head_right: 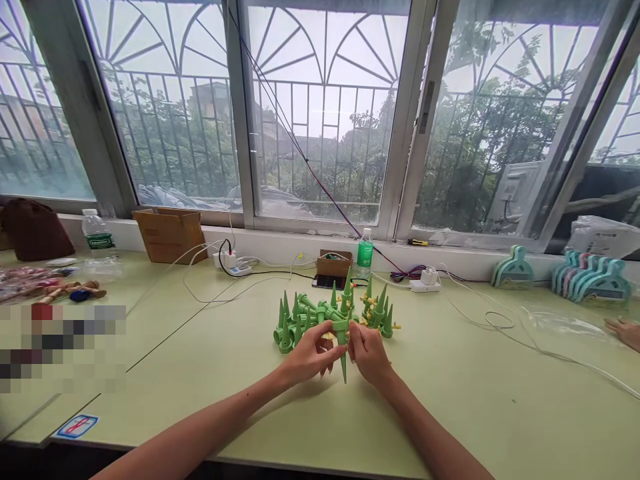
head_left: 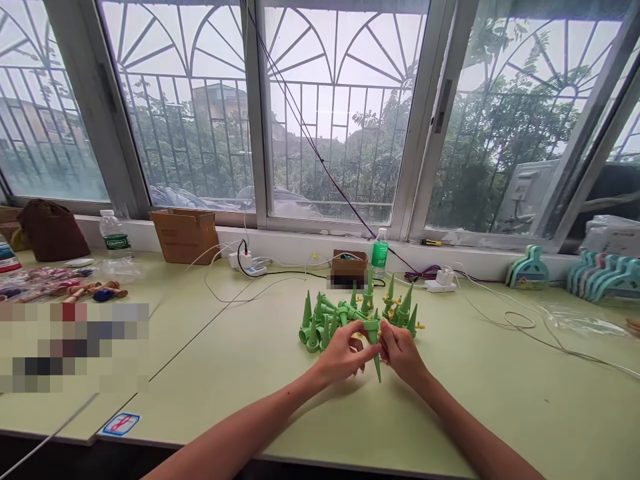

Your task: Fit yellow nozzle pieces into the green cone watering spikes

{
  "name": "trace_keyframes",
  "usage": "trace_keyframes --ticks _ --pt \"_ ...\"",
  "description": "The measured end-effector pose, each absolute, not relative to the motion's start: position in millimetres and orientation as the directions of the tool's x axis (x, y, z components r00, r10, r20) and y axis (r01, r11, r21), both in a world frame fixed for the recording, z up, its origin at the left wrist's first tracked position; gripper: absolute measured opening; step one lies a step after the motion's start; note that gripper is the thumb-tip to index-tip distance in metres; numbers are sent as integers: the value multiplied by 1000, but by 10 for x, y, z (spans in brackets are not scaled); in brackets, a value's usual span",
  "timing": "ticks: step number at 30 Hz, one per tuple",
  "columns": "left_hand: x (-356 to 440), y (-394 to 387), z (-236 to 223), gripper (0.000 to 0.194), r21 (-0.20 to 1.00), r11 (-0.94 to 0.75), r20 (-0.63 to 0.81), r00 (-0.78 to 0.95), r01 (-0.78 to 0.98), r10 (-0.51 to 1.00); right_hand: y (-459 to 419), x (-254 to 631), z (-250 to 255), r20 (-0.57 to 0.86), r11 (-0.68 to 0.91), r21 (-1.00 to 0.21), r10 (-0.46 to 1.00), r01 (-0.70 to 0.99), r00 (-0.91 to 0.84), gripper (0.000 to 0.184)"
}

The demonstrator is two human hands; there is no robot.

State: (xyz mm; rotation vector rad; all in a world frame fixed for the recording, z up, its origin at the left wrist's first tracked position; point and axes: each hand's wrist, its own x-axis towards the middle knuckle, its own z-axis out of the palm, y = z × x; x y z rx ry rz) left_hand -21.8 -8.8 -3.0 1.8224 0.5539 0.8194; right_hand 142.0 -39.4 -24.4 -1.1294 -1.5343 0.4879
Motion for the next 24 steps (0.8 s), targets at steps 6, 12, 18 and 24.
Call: trace_keyframes --ticks 6,12,18,24 --pt "-181 -124 -21 28 889 -456 343 600 42 723 -411 1398 -233 543 469 -760 839 451 43 66" --pt "-147 -109 -45 13 839 -539 415 555 72 720 -433 1387 -198 559 473 -715 829 515 15 70" --pt "-150 -119 -33 10 789 -603 465 523 121 714 -432 1375 -186 572 476 -700 820 533 18 66" --pt "-148 -154 -34 33 793 -590 454 500 150 738 -419 1374 -199 552 461 -754 831 467 70 56"
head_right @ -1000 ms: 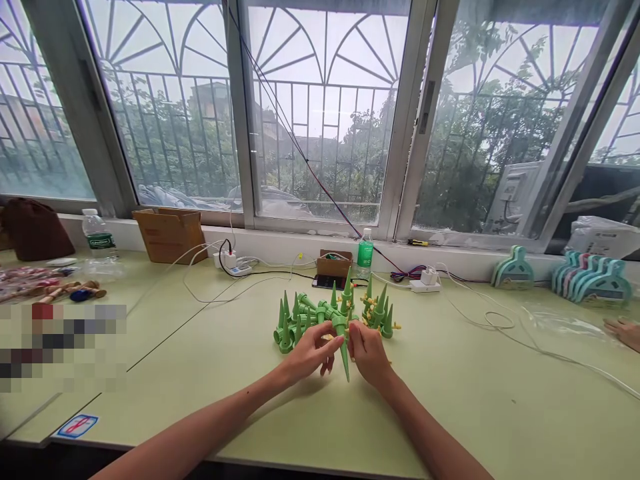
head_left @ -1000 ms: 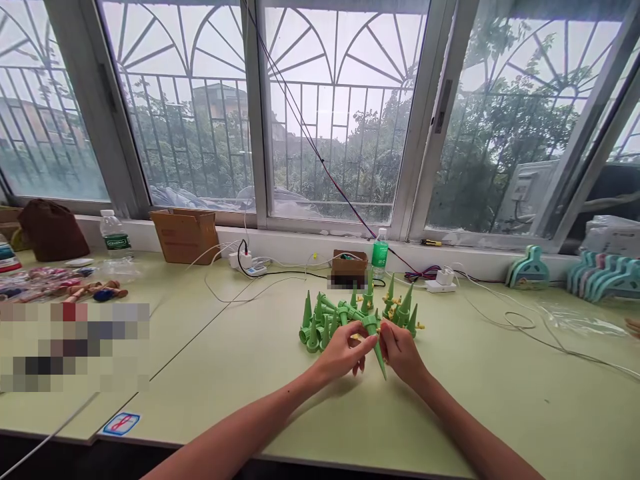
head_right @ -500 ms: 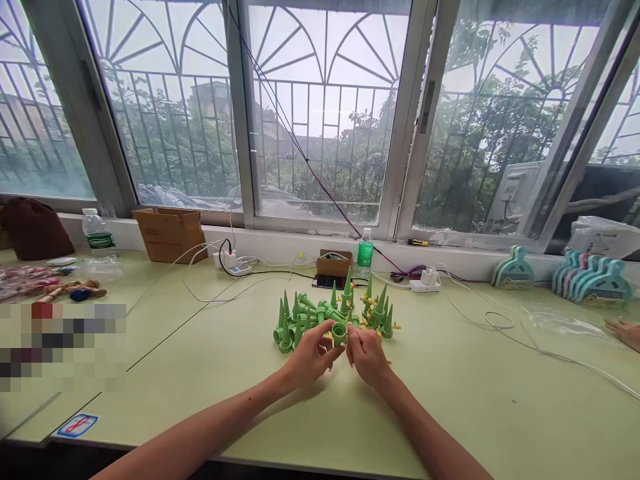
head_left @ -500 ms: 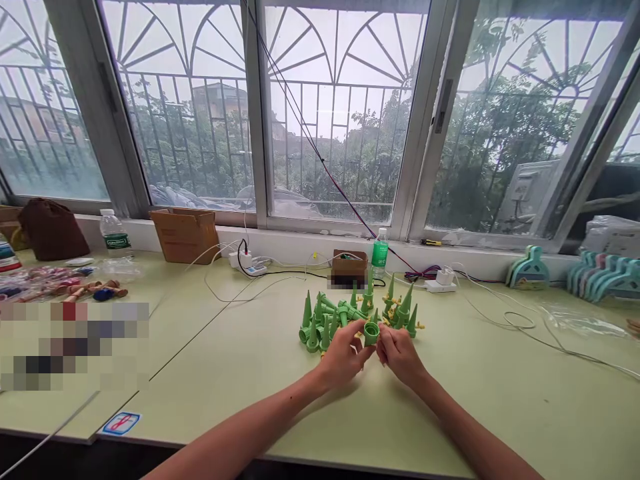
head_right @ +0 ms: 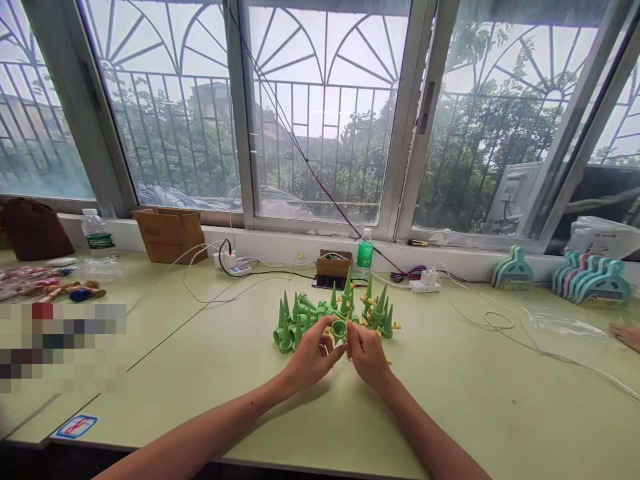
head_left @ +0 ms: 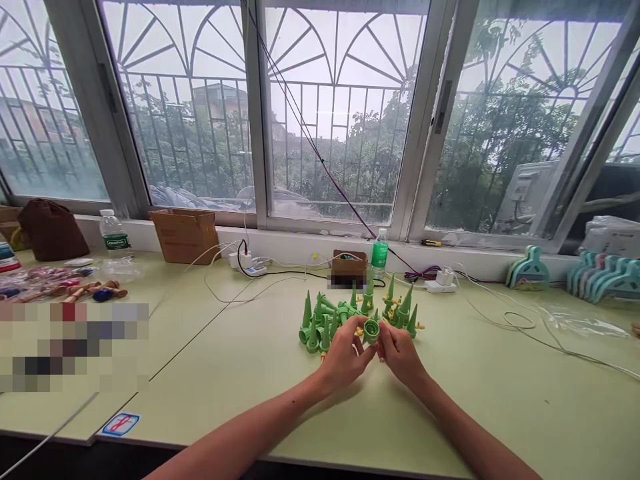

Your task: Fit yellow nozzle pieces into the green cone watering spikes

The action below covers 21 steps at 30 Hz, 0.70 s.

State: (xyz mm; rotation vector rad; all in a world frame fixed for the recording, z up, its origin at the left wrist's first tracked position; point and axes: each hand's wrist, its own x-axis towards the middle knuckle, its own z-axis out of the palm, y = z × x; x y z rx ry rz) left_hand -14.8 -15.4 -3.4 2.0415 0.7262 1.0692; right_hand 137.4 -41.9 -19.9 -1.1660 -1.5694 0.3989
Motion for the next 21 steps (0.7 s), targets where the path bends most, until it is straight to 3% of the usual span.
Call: trace_keyframes --ticks 6,11,13,21 --pt "-181 -187 -1 52 793 -596 460 516 127 722 -416 1389 -200 563 459 -746 821 484 90 52" --pt "-182 -186 44 33 825 -560 471 453 78 757 -434 1374 -185 564 466 -740 823 485 68 48" --pt "-174 -171 57 32 858 -510 436 442 56 783 -437 1372 -182 569 472 -730 820 493 58 48" --pt "-135 -120 29 56 952 -305 256 480 25 839 -426 1398 -200 587 485 -706 808 516 44 44"
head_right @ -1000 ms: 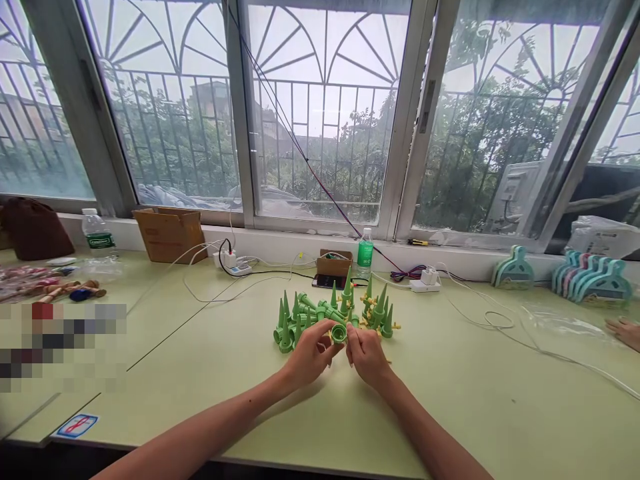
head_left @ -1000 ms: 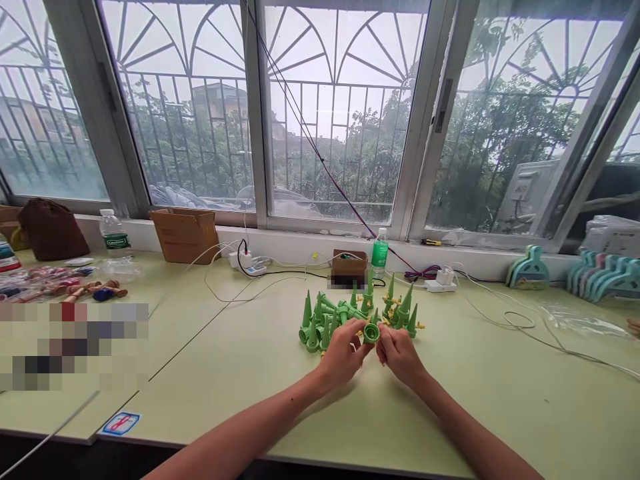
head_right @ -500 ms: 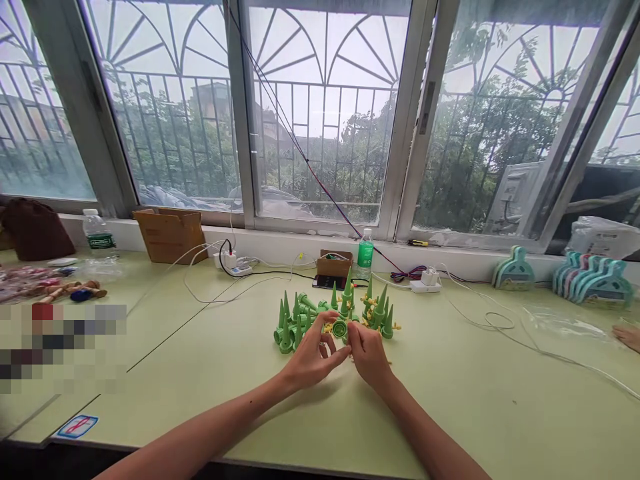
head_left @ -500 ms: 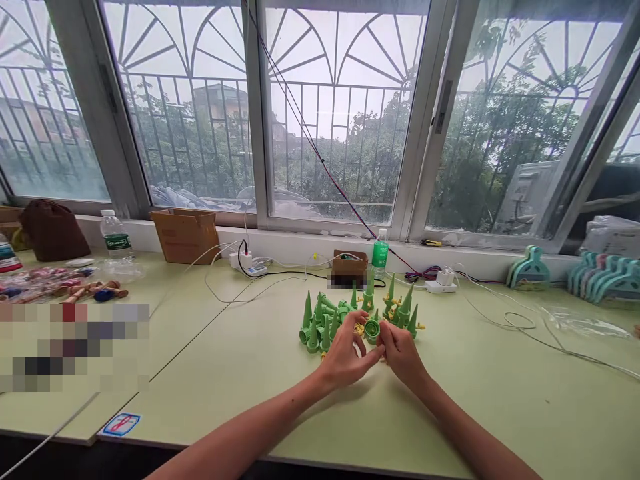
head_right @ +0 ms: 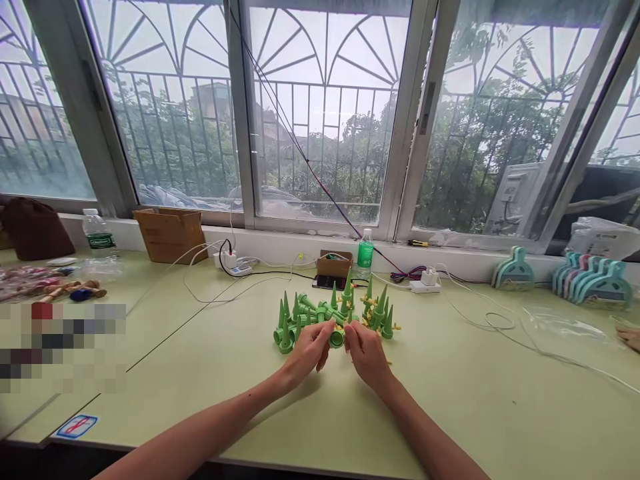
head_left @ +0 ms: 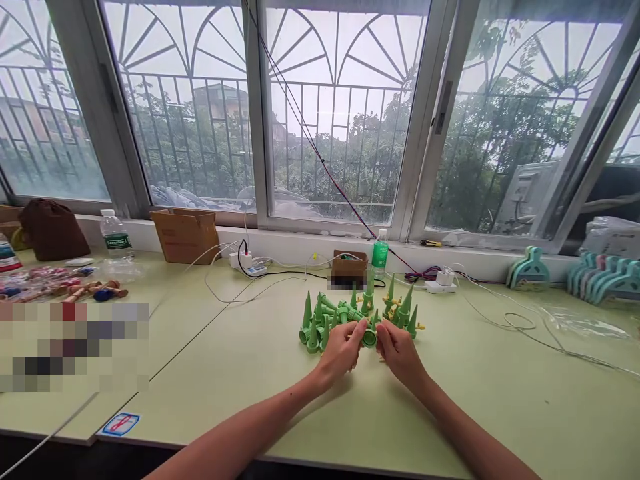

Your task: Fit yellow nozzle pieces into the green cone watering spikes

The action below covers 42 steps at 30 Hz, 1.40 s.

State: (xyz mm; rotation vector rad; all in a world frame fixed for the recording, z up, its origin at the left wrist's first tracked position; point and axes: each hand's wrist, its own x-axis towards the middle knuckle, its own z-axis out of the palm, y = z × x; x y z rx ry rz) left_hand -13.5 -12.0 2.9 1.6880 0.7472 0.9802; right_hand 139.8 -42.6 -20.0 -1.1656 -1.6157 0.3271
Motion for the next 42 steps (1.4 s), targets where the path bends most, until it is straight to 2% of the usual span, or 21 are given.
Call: trace_keyframes --ticks 5,10,19,31,42 --pt "-140 -112 33 66 994 -109 79 654 5 752 -424 1401 -196 599 493 -696 800 522 44 42" --pt "-157 -103 47 59 998 -46 65 705 -45 706 -436 1395 -181 592 490 -697 806 523 33 41" --pt "-179 -114 64 51 991 -110 134 678 -78 723 -422 1390 -185 581 505 -694 814 513 -14 37" --pt "-187 -80 19 45 953 -296 272 595 -60 756 -418 1403 -208 576 517 -697 817 497 -43 40" --pt "-184 -103 -2 38 929 -369 283 579 34 765 -417 1405 -204 553 484 -745 833 459 19 47"
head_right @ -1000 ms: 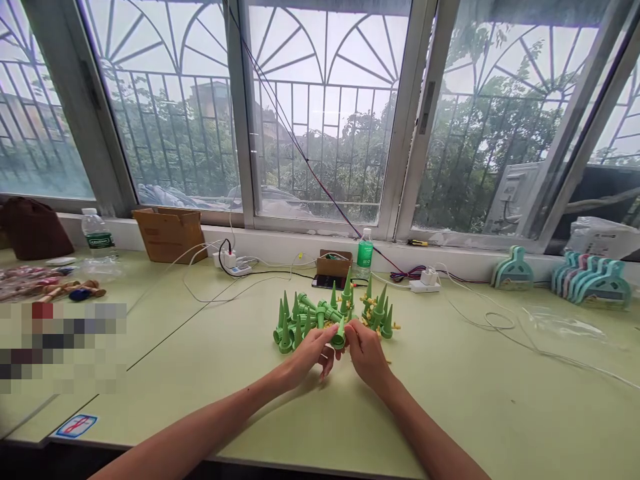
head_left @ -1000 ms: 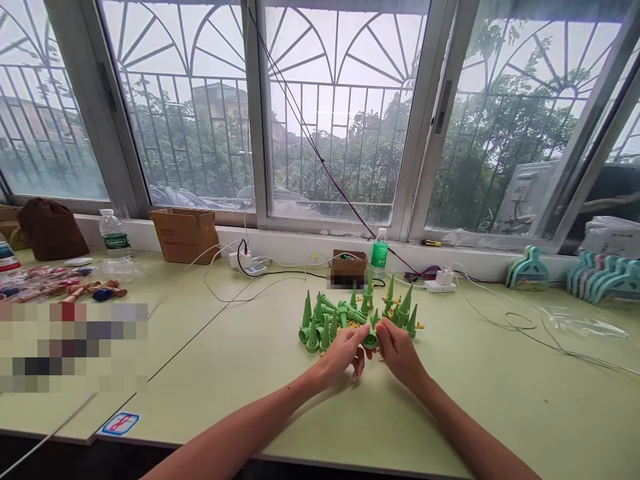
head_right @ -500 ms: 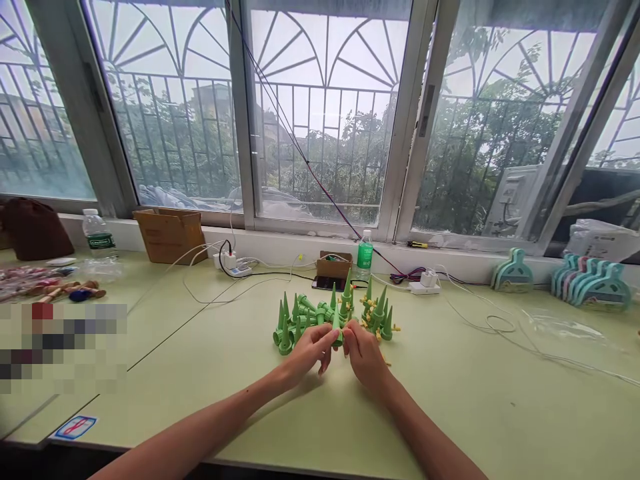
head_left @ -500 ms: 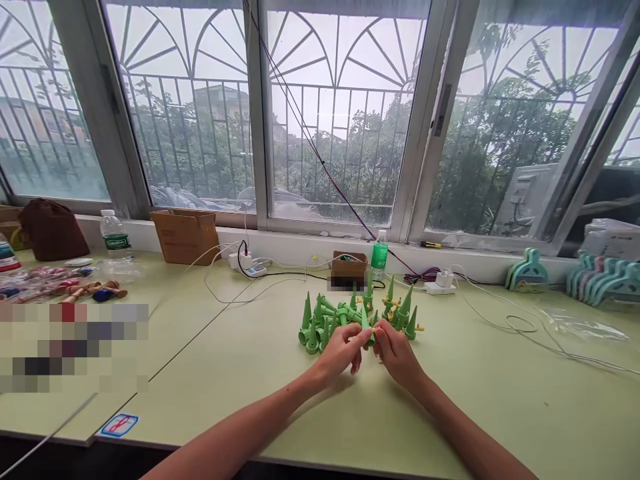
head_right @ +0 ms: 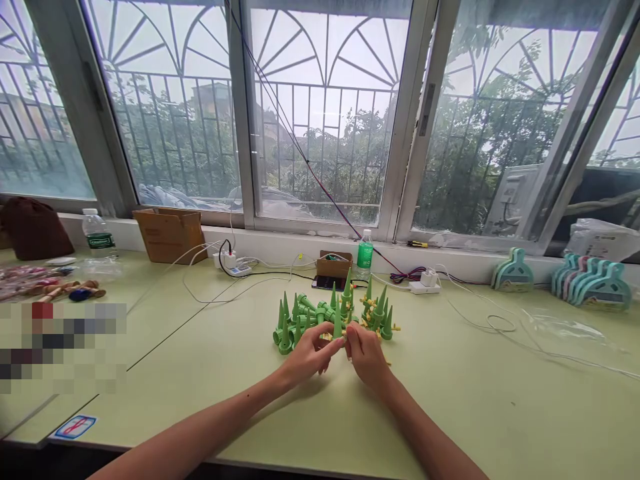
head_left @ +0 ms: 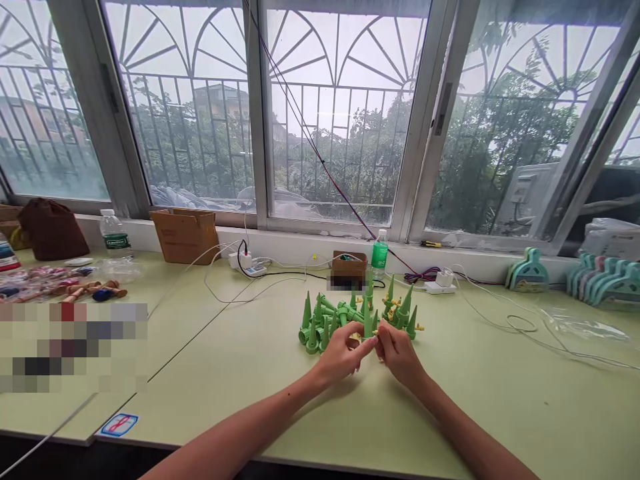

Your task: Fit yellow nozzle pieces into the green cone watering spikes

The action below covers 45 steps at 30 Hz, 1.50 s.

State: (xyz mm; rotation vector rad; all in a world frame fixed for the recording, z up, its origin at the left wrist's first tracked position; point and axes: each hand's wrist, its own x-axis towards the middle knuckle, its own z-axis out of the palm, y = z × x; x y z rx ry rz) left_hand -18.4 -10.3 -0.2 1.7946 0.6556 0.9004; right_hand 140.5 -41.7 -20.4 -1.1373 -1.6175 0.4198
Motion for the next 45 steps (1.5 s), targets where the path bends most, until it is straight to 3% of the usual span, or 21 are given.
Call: trace_keyframes --ticks 7,17,28,35,41,45 --pt "-193 -125 14 32 880 -470 362 549 64 753 -413 1388 -195 550 470 -761 833 447 60 54" --pt "-169 -138 -26 26 803 -589 464 524 91 714 -427 1382 -149 582 464 -692 812 553 47 66" --pt "-160 -183 31 20 775 -620 511 458 121 727 -418 1373 -178 577 461 -736 810 496 104 53" --pt "-134 -150 -9 25 843 -528 455 382 107 804 -397 1432 -237 580 455 -753 800 476 153 45" --pt "-109 -105 -43 58 942 -334 272 528 25 805 -405 1430 -213 611 478 -722 780 501 135 44" --pt "-122 -98 -23 67 984 -179 155 630 -26 761 -436 1409 -168 648 516 -669 758 536 79 44"
